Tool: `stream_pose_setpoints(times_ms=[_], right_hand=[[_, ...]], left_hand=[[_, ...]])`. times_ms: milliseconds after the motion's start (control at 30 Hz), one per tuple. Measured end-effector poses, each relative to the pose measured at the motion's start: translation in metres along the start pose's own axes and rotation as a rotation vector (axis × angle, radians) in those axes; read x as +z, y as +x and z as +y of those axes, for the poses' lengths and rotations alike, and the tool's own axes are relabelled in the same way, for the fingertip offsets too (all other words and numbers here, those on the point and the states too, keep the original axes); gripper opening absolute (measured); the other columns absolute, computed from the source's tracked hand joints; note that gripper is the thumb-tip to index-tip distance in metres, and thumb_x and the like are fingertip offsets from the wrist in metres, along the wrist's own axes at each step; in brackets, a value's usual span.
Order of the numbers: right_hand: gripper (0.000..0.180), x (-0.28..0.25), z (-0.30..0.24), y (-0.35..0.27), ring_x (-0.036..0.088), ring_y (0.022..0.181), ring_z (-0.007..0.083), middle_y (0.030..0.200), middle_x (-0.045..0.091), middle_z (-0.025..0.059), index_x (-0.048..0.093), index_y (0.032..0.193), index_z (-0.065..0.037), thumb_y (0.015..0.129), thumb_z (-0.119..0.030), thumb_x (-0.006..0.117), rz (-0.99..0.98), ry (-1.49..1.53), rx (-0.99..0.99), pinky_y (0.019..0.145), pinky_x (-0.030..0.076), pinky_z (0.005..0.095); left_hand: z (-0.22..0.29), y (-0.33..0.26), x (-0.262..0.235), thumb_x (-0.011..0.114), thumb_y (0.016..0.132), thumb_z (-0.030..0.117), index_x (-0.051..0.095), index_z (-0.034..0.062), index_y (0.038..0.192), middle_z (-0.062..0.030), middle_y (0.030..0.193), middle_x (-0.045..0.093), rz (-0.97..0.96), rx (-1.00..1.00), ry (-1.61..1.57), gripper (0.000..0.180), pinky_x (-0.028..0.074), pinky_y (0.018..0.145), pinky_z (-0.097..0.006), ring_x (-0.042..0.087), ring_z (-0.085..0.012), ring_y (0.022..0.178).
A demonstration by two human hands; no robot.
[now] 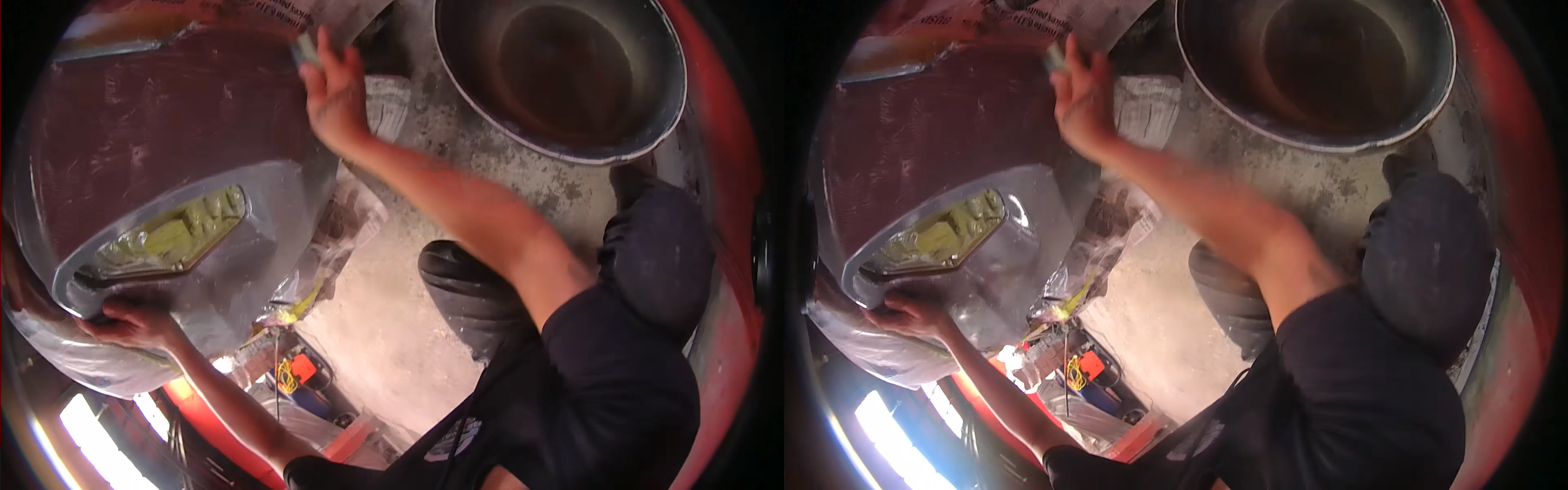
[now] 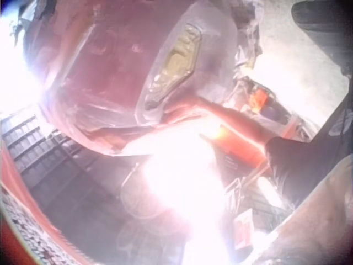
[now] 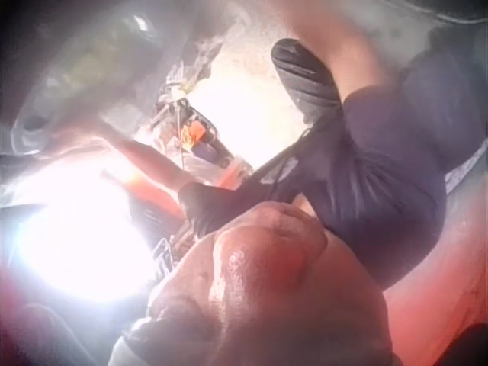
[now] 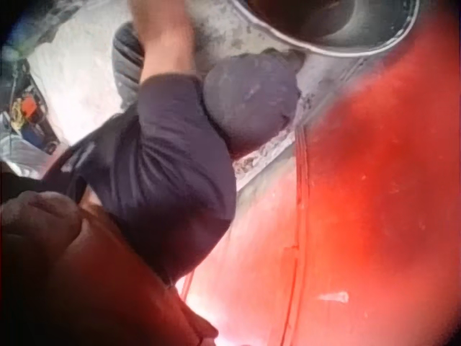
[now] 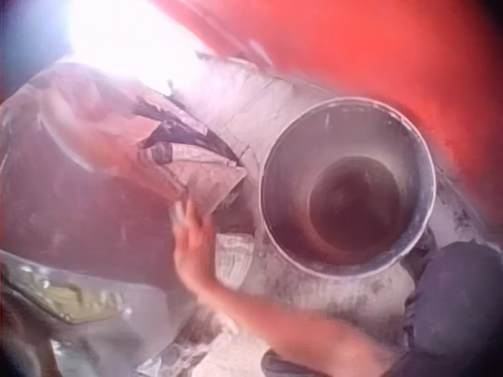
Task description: The person kneels on the floor and uses a sanding block to smooth the surface of a grey car headlight assembly. They repeatedly dip the sanding block into a bucket of water and rub it against the plastic surface, occasionally pausing to wipe the area with their hand.
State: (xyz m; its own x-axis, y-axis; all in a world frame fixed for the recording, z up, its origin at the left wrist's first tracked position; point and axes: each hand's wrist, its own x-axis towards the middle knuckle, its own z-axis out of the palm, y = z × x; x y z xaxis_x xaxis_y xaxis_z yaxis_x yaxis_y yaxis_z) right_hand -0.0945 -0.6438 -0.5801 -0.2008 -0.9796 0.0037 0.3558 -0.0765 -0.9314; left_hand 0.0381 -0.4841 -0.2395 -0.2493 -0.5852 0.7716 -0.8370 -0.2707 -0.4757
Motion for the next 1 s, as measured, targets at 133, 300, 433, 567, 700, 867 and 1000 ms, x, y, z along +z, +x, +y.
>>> stream_pose_setpoints(times_ms=[133, 300, 433, 567, 700, 867, 1000], right_hand=[[0.067, -0.011, -0.022, -0.068, 0.055, 0.125, 0.0418, 0.134, 0.053, 0.0242, 0.042, 0.165, -0.005, 0.102, -0.012, 0.066, -0.051, 0.087, 0.010, 0.108, 0.046, 0.0475], [0.069, -0.002, -0.056, -0.037, 0.054, 0.122, 0.0412, 0.136, 0.052, 0.0246, 0.045, 0.164, -0.006, 0.099, -0.007, 0.070, -0.104, 0.142, -0.337, 0.108, 0.045, 0.0491], [0.072, -0.007, -0.048, -0.022, 0.054, 0.122, 0.0418, 0.136, 0.053, 0.0251, 0.046, 0.163, -0.009, 0.097, -0.007, 0.073, -0.052, 0.139, -0.445, 0.107, 0.046, 0.0491], [0.074, -0.022, -0.014, -0.101, 0.054, 0.115, 0.0432, 0.131, 0.053, 0.0245, 0.049, 0.161, -0.011, 0.092, -0.008, 0.077, -0.060, 0.171, -0.242, 0.100, 0.047, 0.0500], [0.076, -0.006, -0.064, -0.030, 0.054, 0.119, 0.0433, 0.134, 0.054, 0.0245, 0.048, 0.162, -0.012, 0.092, -0.007, 0.077, -0.096, 0.102, -0.394, 0.103, 0.048, 0.0497], [0.070, -0.035, -0.015, -0.090, 0.056, 0.119, 0.0430, 0.139, 0.054, 0.0236, 0.054, 0.158, -0.010, 0.093, -0.014, 0.079, -0.132, -0.010, -0.389, 0.101, 0.049, 0.0499], [0.075, -0.018, -0.059, -0.065, 0.055, 0.113, 0.0389, 0.133, 0.054, 0.0192, 0.055, 0.156, -0.011, 0.086, -0.008, 0.082, -0.175, 0.058, -0.527, 0.096, 0.048, 0.0496]], left_hand=[[-0.001, 0.001, -0.010, 0.048, 0.112, 0.046, 0.039, -0.0037, 0.160, -0.0325, 0.151, 0.050, 0.021, -0.022, 0.057, 0.069, 0.049, 0.109, -0.055, 0.057, -0.0465, 0.134], [-0.005, -0.003, -0.009, 0.049, 0.112, 0.045, 0.038, -0.0033, 0.160, -0.0316, 0.151, 0.051, 0.019, -0.059, 0.012, 0.070, 0.048, 0.110, -0.055, 0.056, -0.0459, 0.134], [0.007, 0.000, -0.005, 0.050, 0.112, 0.041, 0.040, -0.0020, 0.160, -0.0301, 0.153, 0.050, -0.001, -0.112, -0.007, 0.066, 0.047, 0.111, -0.055, 0.055, -0.0459, 0.136], [-0.004, 0.006, -0.010, 0.051, 0.111, 0.040, 0.041, -0.0004, 0.160, -0.0298, 0.152, 0.051, 0.009, 0.072, 0.021, 0.065, 0.047, 0.111, -0.055, 0.056, -0.0462, 0.134], [0.003, -0.001, -0.008, 0.051, 0.110, 0.039, 0.042, 0.0009, 0.160, -0.0298, 0.152, 0.051, 0.011, -0.042, 0.017, 0.063, 0.047, 0.112, -0.054, 0.056, -0.0455, 0.135], [0.006, 0.007, -0.010, 0.052, 0.110, 0.041, 0.043, 0.0006, 0.159, -0.0302, 0.152, 0.051, -0.004, 0.013, -0.017, 0.064, 0.047, 0.112, -0.055, 0.056, -0.0456, 0.136], [0.001, 0.001, -0.012, 0.053, 0.111, 0.044, 0.042, -0.0005, 0.160, -0.0295, 0.153, 0.051, 0.018, -0.012, 0.019, 0.067, 0.048, 0.111, -0.054, 0.057, -0.0450, 0.135]])
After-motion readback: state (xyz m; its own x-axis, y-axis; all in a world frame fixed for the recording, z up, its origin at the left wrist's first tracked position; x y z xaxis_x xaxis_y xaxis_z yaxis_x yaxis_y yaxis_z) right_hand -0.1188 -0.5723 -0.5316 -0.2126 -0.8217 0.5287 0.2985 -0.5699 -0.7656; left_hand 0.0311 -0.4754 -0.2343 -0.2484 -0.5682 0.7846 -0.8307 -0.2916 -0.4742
